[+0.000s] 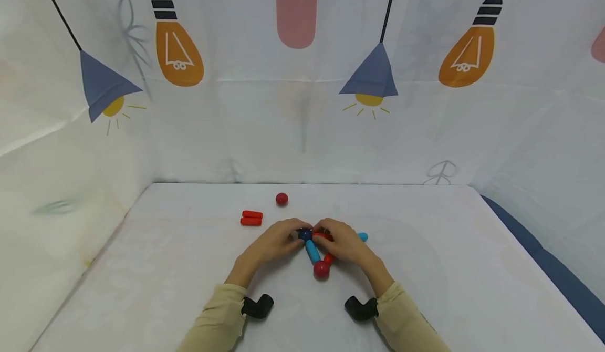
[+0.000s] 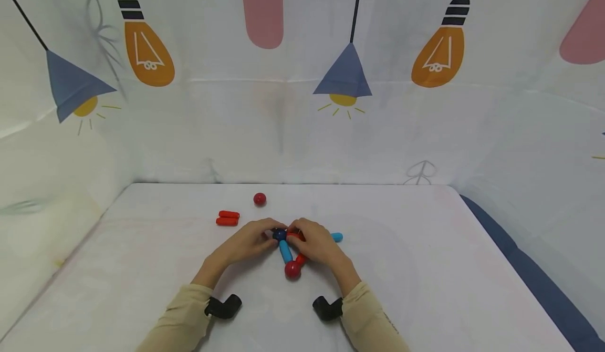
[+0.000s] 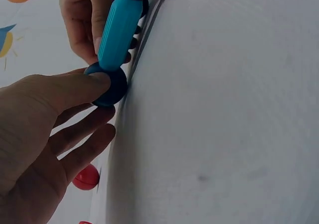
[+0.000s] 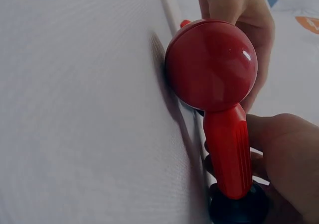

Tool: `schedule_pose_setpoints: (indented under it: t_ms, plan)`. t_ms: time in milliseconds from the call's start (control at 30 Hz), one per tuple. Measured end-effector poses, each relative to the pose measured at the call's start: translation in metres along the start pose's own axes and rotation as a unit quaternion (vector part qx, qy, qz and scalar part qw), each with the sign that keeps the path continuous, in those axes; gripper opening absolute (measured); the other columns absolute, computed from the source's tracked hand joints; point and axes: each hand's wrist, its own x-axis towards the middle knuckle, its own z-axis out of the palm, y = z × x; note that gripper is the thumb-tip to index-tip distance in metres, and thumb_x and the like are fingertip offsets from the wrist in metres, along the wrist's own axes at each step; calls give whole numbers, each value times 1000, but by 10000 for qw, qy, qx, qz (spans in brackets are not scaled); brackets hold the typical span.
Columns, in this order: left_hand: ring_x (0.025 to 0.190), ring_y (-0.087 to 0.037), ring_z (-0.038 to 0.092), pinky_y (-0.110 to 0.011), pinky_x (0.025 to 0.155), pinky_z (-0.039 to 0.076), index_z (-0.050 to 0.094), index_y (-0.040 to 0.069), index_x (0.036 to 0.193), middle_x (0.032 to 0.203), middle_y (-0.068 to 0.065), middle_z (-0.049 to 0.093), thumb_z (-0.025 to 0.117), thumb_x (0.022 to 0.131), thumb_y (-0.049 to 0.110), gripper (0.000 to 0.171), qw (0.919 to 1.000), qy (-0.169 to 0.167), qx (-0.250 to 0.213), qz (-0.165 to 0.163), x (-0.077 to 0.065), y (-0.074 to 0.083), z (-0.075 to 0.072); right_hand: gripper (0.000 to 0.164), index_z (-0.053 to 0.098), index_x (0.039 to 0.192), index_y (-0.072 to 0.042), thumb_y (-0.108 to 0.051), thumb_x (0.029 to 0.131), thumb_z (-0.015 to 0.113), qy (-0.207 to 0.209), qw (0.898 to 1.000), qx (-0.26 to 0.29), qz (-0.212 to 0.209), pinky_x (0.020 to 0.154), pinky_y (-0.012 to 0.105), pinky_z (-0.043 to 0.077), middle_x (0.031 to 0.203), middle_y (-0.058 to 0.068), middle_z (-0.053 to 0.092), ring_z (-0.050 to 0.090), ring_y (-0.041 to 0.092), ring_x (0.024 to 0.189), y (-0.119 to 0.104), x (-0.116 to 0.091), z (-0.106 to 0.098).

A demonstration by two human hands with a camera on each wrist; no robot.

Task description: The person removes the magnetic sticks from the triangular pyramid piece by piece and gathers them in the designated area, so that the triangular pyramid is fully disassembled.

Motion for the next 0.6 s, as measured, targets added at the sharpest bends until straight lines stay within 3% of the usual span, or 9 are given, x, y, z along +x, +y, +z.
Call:
schedule_pose_setpoints:
  t_ms: [167,400,600]
  plan:
    - [100,-15,60,-32,90,50,58,11,124,116,-2,65,66,87,9,38,9999,-51,-60,-94,-2,-2,-3,18,63,108,-15,-21,90,64,-4,10000,79,11,81,28,50,98,-4,64,56,7,86,-2,-1,-1]
    - [93,-11,59,-25,82,51,61,12,116,106,3,65,71,84,16,35,9985,-202,-152,-483,-5,-2,-9,18,64,107,-16,-21,90,64,210,9986,45,489,84,33,50,97,-4,62,55,10,87,1,-3,-7]
    - [93,-10,57,-25,83,51,59,13,117,107,4,63,70,85,18,34,9984,-310,-158,-438,-7,-4,-12,22,62,112,-16,-24,92,61,313,9989,-352,30,84,31,48,98,-4,60,55,11,91,-13,-3,-14]
